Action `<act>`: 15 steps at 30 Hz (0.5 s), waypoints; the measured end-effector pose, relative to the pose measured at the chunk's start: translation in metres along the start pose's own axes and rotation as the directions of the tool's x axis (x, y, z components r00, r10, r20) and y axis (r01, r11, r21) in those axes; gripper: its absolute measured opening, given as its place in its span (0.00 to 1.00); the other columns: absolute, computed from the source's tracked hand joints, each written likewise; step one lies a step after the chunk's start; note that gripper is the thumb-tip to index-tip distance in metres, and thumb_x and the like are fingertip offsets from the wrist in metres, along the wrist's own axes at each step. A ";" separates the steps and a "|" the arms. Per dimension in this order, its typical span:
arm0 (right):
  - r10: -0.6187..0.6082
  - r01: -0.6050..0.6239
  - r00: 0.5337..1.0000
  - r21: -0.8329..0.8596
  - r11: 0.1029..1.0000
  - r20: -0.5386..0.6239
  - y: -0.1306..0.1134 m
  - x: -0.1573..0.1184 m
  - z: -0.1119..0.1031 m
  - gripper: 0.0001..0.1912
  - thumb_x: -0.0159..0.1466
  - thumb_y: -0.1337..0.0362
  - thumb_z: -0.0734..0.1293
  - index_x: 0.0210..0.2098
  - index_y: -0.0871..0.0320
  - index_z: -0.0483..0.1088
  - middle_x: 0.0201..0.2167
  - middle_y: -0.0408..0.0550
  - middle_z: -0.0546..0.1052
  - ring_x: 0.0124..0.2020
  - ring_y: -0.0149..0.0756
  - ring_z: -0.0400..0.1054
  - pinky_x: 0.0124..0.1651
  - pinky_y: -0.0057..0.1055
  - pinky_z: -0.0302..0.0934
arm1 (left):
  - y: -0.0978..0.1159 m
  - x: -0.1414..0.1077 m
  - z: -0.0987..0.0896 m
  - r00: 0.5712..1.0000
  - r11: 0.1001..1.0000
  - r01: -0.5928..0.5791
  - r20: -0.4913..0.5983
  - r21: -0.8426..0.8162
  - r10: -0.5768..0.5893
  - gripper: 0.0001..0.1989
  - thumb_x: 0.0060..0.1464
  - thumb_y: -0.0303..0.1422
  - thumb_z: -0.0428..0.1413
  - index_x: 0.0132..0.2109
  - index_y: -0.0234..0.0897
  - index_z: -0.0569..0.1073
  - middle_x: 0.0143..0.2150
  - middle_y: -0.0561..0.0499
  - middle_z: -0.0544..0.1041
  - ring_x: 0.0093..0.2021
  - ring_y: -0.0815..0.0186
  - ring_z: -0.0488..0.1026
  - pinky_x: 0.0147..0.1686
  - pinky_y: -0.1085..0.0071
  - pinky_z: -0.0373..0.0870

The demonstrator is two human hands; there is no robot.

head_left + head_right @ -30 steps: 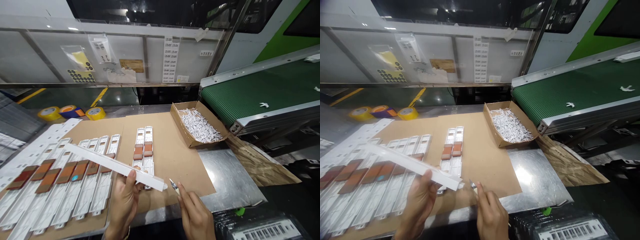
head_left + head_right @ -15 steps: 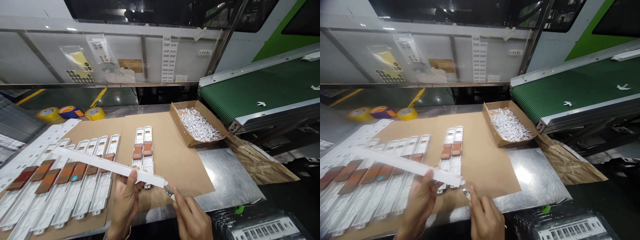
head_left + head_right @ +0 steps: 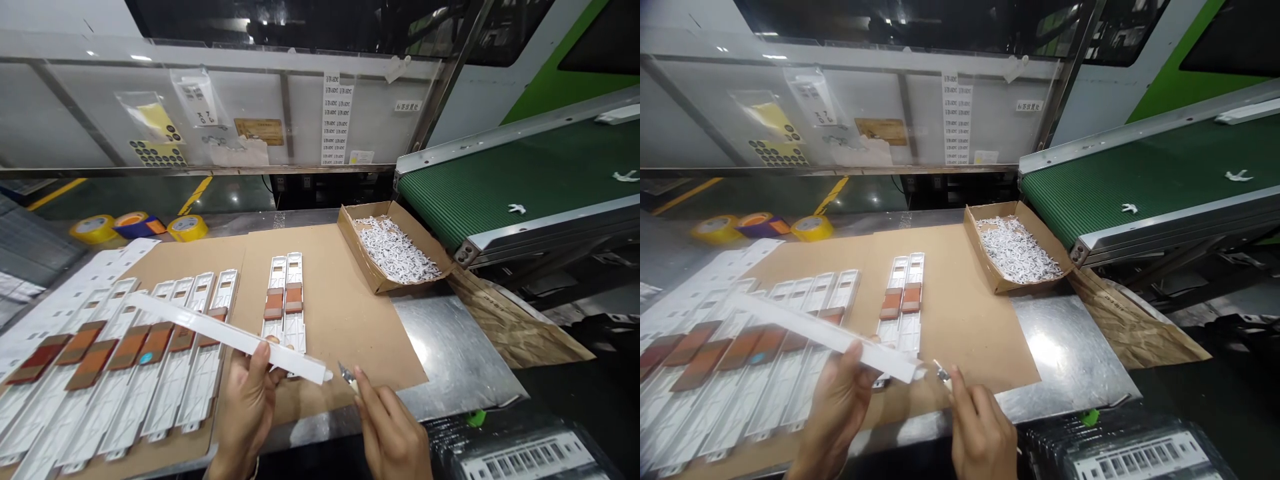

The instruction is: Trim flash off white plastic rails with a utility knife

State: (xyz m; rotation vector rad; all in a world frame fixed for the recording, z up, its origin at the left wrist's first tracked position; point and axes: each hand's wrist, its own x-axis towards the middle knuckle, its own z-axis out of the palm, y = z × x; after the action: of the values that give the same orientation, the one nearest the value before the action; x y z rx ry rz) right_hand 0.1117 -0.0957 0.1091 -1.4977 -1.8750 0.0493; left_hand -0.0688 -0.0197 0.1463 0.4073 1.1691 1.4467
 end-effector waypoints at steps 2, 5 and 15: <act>0.034 -0.035 0.999 0.038 0.999 0.023 0.007 -0.001 -0.002 0.23 0.65 0.71 0.59 0.60 0.59 0.60 0.29 0.48 0.72 0.29 0.31 0.70 0.32 0.24 0.65 | 0.000 0.000 0.000 1.000 1.000 -0.005 0.011 0.011 0.005 0.19 0.42 0.42 0.64 0.39 0.37 0.68 0.31 0.54 0.74 0.31 0.70 0.72 0.29 0.76 0.71; 0.145 -0.146 0.989 0.118 0.982 0.015 0.017 0.001 -0.005 0.21 0.66 0.67 0.59 0.58 0.59 0.62 0.42 0.54 0.75 0.42 0.36 0.72 0.41 0.27 0.67 | 0.002 -0.002 -0.004 0.997 0.999 0.013 0.080 0.037 -0.016 0.20 0.40 0.41 0.65 0.40 0.38 0.69 0.34 0.52 0.74 0.31 0.68 0.72 0.29 0.74 0.71; 0.150 -0.172 0.984 0.291 0.941 0.098 0.067 0.075 -0.050 0.26 0.59 0.59 0.68 0.56 0.55 0.64 0.53 0.53 0.69 0.55 0.42 0.61 0.56 0.41 0.56 | 0.027 0.002 -0.067 0.838 0.883 0.189 0.398 0.430 -0.373 0.18 0.25 0.46 0.65 0.26 0.42 0.75 0.19 0.52 0.71 0.19 0.65 0.66 0.18 0.70 0.63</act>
State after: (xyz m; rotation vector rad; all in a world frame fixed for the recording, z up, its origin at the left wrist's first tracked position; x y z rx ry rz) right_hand 0.1907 -0.0294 0.1532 -1.4488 -1.7078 0.4519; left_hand -0.1378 -0.0408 0.1385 0.7697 1.0434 0.7884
